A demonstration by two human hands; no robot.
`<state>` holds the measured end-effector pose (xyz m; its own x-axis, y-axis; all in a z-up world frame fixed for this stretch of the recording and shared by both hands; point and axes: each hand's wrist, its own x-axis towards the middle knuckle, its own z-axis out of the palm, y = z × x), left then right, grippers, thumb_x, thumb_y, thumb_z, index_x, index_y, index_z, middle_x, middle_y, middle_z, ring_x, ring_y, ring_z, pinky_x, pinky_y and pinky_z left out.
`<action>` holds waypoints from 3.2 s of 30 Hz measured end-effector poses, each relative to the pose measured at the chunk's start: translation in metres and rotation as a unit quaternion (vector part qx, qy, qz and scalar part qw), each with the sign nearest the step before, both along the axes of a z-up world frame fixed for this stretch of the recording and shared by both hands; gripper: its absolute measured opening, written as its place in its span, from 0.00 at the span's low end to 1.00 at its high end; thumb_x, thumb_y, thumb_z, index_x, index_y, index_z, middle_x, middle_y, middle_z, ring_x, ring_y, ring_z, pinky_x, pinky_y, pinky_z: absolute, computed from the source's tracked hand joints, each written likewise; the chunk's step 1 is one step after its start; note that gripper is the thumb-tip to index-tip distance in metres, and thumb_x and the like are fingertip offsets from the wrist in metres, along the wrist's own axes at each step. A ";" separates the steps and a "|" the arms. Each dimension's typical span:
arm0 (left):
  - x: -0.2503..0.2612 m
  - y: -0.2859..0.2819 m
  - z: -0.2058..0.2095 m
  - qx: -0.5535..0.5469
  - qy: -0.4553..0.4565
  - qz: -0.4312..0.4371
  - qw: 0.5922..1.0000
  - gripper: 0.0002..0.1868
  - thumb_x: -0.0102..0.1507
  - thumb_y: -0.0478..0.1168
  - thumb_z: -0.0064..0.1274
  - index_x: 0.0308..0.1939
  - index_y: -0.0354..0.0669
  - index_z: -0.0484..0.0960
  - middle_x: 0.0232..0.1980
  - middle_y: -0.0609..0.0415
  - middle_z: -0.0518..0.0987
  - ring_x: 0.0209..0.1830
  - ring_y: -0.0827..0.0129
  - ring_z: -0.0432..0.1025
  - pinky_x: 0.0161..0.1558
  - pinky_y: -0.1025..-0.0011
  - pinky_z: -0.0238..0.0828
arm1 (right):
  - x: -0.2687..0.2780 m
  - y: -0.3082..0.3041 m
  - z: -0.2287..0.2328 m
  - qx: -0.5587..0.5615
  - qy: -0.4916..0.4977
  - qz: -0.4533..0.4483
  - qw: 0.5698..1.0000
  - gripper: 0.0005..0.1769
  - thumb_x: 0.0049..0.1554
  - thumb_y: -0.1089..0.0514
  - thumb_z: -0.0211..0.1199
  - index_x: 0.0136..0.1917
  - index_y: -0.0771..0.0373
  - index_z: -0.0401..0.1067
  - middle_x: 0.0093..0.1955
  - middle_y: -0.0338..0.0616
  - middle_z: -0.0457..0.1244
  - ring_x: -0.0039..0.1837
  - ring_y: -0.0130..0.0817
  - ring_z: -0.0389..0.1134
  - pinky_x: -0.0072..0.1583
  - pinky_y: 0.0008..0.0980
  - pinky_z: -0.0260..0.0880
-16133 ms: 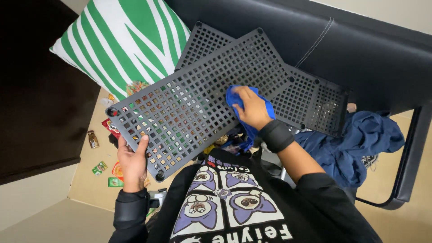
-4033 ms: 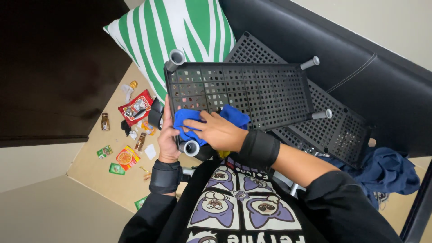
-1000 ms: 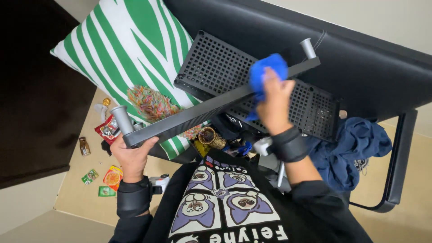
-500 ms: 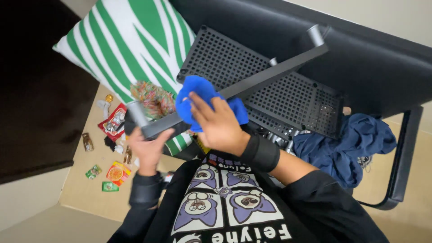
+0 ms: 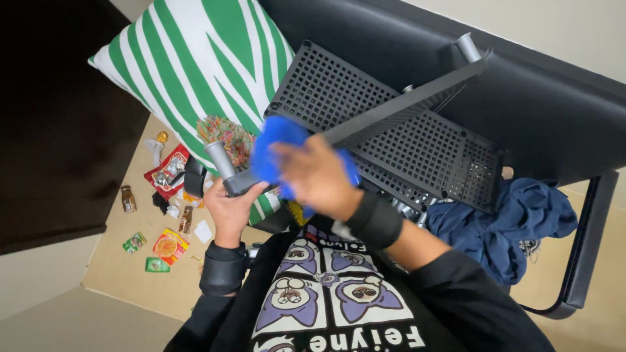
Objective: The person cleans black plastic shelf panels and metal poles using a blue cloth. They wipe the surfaces of the panels and the ends of the poles, then insert the poles into the panels to assemble the structure.
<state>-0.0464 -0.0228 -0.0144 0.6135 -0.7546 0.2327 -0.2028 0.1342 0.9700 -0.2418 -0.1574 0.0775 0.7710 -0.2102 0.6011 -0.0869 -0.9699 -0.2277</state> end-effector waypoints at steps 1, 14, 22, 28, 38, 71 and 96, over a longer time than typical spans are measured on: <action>0.000 -0.002 0.008 0.018 -0.023 0.013 0.999 0.15 0.54 0.33 0.73 0.42 0.35 0.85 0.39 0.59 0.84 0.36 0.80 0.75 0.42 0.77 0.74 | -0.009 -0.012 0.003 -0.011 -0.019 -0.012 1.000 0.11 0.50 0.56 0.64 0.47 0.57 0.78 0.64 0.45 0.67 0.59 0.45 0.67 0.56 0.45 0.61; 0.010 -0.016 -0.008 0.030 -0.024 -0.016 0.999 0.17 0.52 0.32 0.74 0.41 0.33 0.84 0.38 0.59 0.83 0.36 0.80 0.74 0.41 0.78 0.73 | -0.133 -0.146 -0.084 0.155 -0.135 -0.359 0.910 0.07 0.57 0.59 0.74 0.44 0.62 0.77 0.54 0.43 0.69 0.58 0.46 0.61 0.63 0.42 0.57; 0.017 -0.019 -0.011 0.030 -0.019 -0.010 0.999 0.15 0.55 0.31 0.75 0.38 0.34 0.82 0.37 0.58 0.82 0.36 0.79 0.73 0.42 0.76 0.72 | -0.066 -0.083 -0.055 0.159 -0.130 -0.282 0.937 0.10 0.52 0.58 0.75 0.43 0.61 0.75 0.58 0.38 0.69 0.58 0.44 0.57 0.64 0.40 0.54; 0.012 -0.015 -0.010 0.008 -0.013 -0.012 1.000 0.16 0.54 0.32 0.74 0.40 0.34 0.82 0.39 0.58 0.83 0.38 0.80 0.74 0.44 0.76 0.75 | -0.023 -0.048 -0.028 0.130 -0.081 -0.269 0.951 0.09 0.52 0.53 0.75 0.43 0.55 0.78 0.56 0.31 0.69 0.60 0.45 0.55 0.63 0.44 0.49; 0.006 -0.011 0.002 0.026 -0.001 -0.022 0.999 0.16 0.55 0.33 0.73 0.41 0.34 0.83 0.38 0.58 0.84 0.37 0.79 0.75 0.41 0.76 0.75 | 0.032 -0.026 -0.007 0.142 0.004 -0.098 0.985 0.15 0.50 0.44 0.74 0.45 0.52 0.79 0.50 0.29 0.68 0.60 0.42 0.57 0.61 0.44 0.53; -0.001 -0.022 -0.009 -0.014 -0.007 -0.066 0.998 0.20 0.53 0.35 0.73 0.46 0.36 0.82 0.41 0.60 0.83 0.40 0.82 0.74 0.44 0.76 0.75 | 0.054 -0.039 -0.004 0.223 0.184 0.053 0.956 0.19 0.51 0.44 0.72 0.44 0.61 0.76 0.40 0.49 0.62 0.49 0.50 0.66 0.48 0.46 0.66; 0.013 -0.033 -0.003 0.053 -0.032 -0.036 0.997 0.17 0.53 0.32 0.74 0.40 0.33 0.82 0.39 0.58 0.84 0.38 0.79 0.74 0.44 0.76 0.74 | -0.084 -0.139 -0.045 -0.011 -0.004 -0.190 0.982 0.16 0.55 0.56 0.69 0.32 0.61 0.67 0.35 0.45 0.62 0.45 0.48 0.63 0.46 0.46 0.62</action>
